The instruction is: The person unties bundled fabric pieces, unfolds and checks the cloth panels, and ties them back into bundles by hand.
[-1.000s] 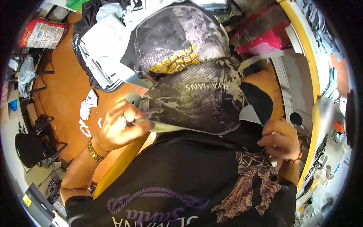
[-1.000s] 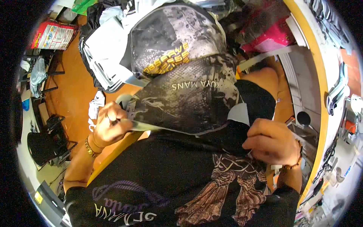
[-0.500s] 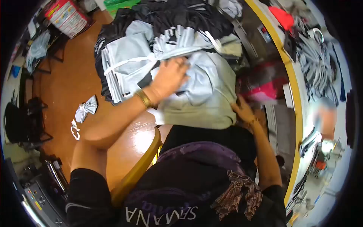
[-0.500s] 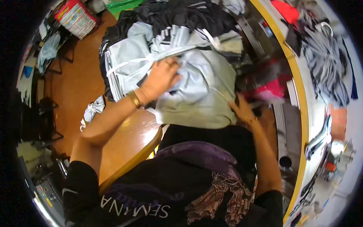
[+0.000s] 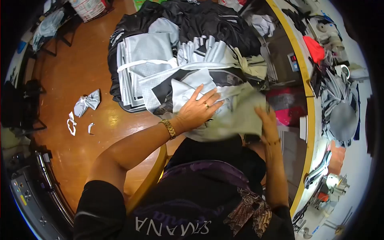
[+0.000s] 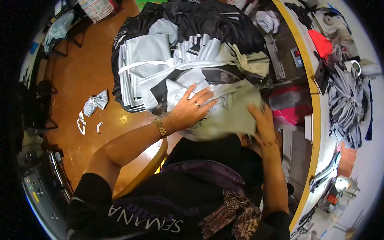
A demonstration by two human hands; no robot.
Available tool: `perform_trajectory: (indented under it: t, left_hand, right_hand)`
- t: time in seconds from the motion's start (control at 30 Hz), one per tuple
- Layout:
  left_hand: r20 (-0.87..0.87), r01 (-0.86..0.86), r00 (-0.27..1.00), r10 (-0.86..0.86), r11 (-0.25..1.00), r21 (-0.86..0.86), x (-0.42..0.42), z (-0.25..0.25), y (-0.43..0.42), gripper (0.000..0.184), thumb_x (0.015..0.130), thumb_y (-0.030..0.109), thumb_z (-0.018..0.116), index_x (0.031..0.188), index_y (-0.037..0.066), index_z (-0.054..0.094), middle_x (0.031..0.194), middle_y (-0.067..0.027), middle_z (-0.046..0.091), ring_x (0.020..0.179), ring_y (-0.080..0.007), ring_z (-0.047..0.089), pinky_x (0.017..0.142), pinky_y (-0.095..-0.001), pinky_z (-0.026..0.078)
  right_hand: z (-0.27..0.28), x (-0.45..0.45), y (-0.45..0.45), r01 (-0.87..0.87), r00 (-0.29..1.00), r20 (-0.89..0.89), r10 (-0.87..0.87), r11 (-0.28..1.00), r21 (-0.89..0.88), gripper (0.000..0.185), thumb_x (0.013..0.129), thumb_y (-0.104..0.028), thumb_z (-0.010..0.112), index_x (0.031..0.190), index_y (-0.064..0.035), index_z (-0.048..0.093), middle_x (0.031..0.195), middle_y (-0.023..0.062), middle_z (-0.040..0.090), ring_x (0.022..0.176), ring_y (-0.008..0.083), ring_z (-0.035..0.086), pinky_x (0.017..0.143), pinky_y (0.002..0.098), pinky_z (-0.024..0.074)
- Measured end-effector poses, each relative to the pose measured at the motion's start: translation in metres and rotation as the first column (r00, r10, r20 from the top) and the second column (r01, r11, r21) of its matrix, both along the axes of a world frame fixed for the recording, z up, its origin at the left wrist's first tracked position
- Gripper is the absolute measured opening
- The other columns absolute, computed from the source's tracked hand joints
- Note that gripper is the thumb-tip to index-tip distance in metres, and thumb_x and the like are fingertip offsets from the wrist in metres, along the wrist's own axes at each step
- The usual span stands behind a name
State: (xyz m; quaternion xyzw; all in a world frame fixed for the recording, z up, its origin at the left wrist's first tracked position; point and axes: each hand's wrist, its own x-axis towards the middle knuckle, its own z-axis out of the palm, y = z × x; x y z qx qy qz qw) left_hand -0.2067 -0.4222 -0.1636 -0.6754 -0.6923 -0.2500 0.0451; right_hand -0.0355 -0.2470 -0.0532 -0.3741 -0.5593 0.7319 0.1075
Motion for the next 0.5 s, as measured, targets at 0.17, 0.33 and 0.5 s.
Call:
perform_trajectory:
  t: [0.17, 0.33, 0.5]
  left_hand:
    - [0.133, -0.074, 0.988, 0.076, 0.997, -0.024, -0.006, -0.003, -0.029, 0.044, 0.082, 0.022, 0.058, 0.124, 0.008, 0.058, 0.132, -0.0100, 0.052, 0.133, -0.0229, 0.039, 0.112, -0.0533, 0.021]
    - [0.686, -0.173, 0.700, 0.199, 0.979, -0.107, -0.001, -0.017, -0.022, 0.038, 0.085, 0.024, 0.057, 0.120, 0.007, 0.059, 0.127, -0.0106, 0.055, 0.128, -0.0225, 0.043, 0.108, -0.0488, 0.026]
    - [0.990, -0.172, -0.060, 0.124, 0.976, -0.133, 0.015, -0.030, -0.012, 0.034, 0.088, 0.026, 0.056, 0.115, 0.006, 0.061, 0.121, -0.0112, 0.057, 0.122, -0.0221, 0.046, 0.104, -0.0442, 0.031]
  right_hand:
    - [0.042, -0.098, -0.086, -0.572, 0.544, -0.061, 0.837, 0.423, 0.703, 0.041, 0.085, -0.010, 0.068, 0.124, -0.0042, 0.056, 0.115, 0.0098, 0.062, 0.112, 0.0190, 0.057, 0.098, 0.0356, 0.0442]
    - [-0.052, -0.035, -0.014, -0.537, 0.844, 0.227, 0.487, 0.758, 0.371, 0.028, 0.095, -0.017, 0.059, 0.118, -0.0015, 0.058, 0.106, 0.0086, 0.063, 0.089, 0.0143, 0.064, 0.081, 0.0278, 0.0529]
    - [-0.088, -0.020, -0.041, -0.392, 0.913, 0.083, 0.400, 0.915, -0.094, 0.052, 0.099, -0.028, 0.055, 0.138, -0.0016, 0.036, 0.127, 0.0108, 0.053, 0.114, 0.0207, 0.055, 0.091, 0.0369, 0.0514]
